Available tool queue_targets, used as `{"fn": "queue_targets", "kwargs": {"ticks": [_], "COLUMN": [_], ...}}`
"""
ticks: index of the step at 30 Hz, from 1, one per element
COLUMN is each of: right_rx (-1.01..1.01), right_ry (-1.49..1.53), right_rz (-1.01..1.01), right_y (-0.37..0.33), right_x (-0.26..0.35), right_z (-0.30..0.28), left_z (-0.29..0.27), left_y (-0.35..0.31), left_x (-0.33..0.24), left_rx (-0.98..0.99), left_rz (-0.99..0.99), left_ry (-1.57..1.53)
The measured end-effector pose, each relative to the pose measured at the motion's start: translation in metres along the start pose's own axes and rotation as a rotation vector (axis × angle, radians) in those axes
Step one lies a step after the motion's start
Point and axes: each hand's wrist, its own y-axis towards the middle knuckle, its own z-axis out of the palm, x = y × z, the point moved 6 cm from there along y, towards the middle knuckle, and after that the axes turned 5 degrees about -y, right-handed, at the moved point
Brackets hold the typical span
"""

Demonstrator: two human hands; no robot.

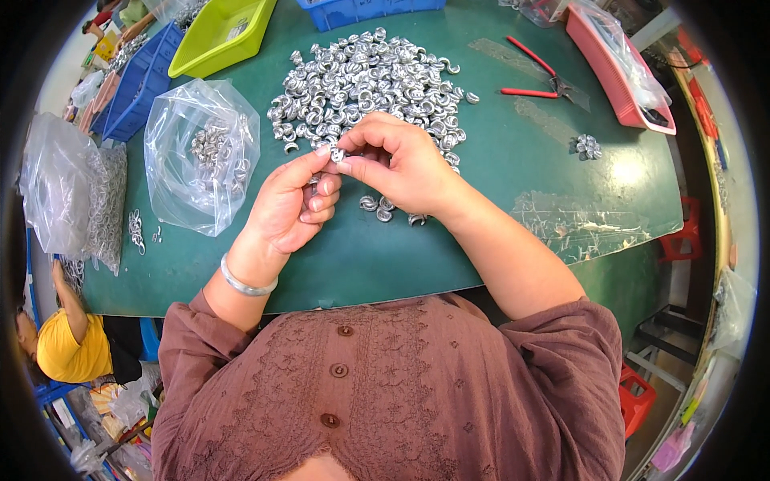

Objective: The person picks up small metal components from a pile on a green table and uses red-handled pliers to crimp or join them by hand.

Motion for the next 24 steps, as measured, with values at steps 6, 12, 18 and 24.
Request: {"fn": "queue_targets", "kwargs": {"ticks": [6, 12, 18, 24], "right_rx": [0.003, 0.025, -0.066, 0.163], "right_ry": [0.026, -0.145, -0.307, -0.685], "right_rz": [-0.027, -0.178, -0.208, -0.312], "right_y": [0.000, 0.001, 0.004, 0.000], "right_x": [-0.001, 0.012, 0.010, 0.022], "right_z": [0.000, 0.000, -0.019, -0.010], "left_z": [-0.001, 0.002, -0.008, -0.011], "left_y": [0.002, 0.001, 0.009, 0.010], "left_x": [0.001, -0.001, -0.011, -0.020], "left_rx": [0.045, 0.049, 0.060, 0.155], "left_rz": [0.009, 0.052, 0.140, 0.202], "left_ry": [0.023, 0.153, 0.077, -0.105]}}
